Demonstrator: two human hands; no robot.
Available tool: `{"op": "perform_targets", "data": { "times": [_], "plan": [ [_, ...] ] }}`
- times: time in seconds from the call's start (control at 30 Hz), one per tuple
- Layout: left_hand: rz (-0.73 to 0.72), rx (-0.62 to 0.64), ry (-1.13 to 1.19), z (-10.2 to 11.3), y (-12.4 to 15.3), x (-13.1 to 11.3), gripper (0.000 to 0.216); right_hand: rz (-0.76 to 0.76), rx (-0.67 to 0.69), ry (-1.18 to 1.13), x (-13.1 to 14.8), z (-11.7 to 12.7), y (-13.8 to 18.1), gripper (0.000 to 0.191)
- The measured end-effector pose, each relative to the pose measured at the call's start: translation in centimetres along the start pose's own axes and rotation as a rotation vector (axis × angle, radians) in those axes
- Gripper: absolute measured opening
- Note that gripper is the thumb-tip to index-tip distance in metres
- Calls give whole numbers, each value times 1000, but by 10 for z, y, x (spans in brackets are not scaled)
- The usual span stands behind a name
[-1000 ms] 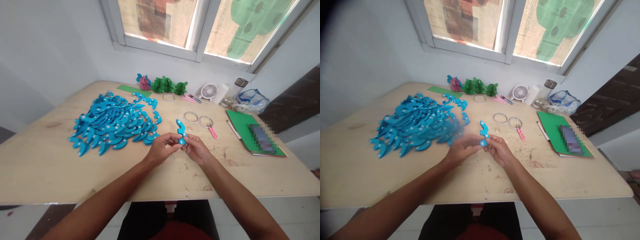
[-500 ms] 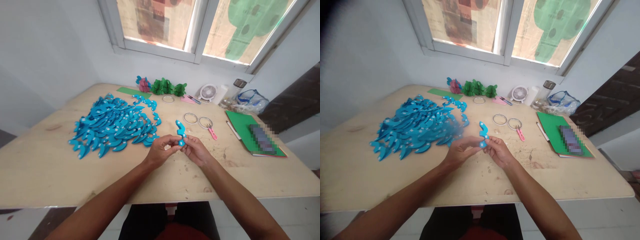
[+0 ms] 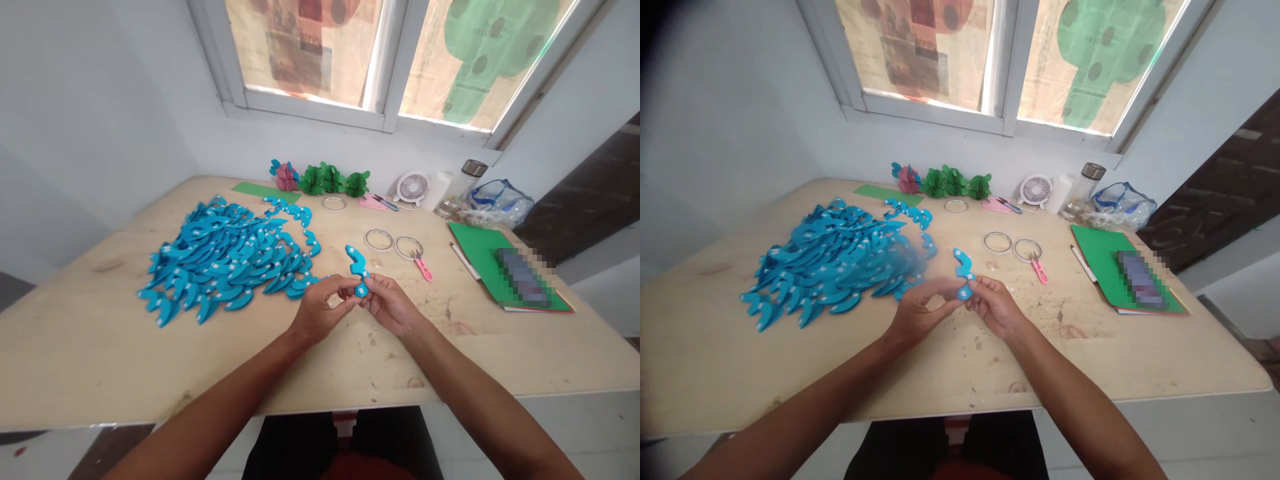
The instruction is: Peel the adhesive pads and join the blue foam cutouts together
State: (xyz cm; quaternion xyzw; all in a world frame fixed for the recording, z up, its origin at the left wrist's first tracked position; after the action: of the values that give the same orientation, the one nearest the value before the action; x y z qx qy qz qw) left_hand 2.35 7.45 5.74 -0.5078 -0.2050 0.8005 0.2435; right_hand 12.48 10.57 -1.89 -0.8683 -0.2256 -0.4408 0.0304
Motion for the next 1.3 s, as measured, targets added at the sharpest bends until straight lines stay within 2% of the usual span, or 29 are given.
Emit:
{"op": "perform_targets", "data": {
  "times": [0.43, 1.07, 1.3],
  "plan": [
    [91, -30, 25, 3, 0, 3, 18, 31, -32, 46, 0, 1, -1, 19],
    [261, -1, 234, -6, 6, 33, 28, 60, -30, 46, 3, 2, -1, 18],
    [278, 0, 263, -7, 7, 34, 29, 68, -33, 72, 4, 4, -1, 19]
  ]
}}
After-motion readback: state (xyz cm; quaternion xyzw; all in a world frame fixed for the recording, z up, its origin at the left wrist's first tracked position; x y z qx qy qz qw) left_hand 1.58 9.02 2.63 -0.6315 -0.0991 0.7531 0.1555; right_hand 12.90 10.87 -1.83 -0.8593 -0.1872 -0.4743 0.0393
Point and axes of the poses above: each hand's wrist, its own y-axis away from the middle knuckle, its own z-axis out of the back of the hand, x = y × z, the point moved 10 cm from there along -y, towards the middle knuckle, and after that the axes turned 5 degrees about -y, right-handed, at the moved point
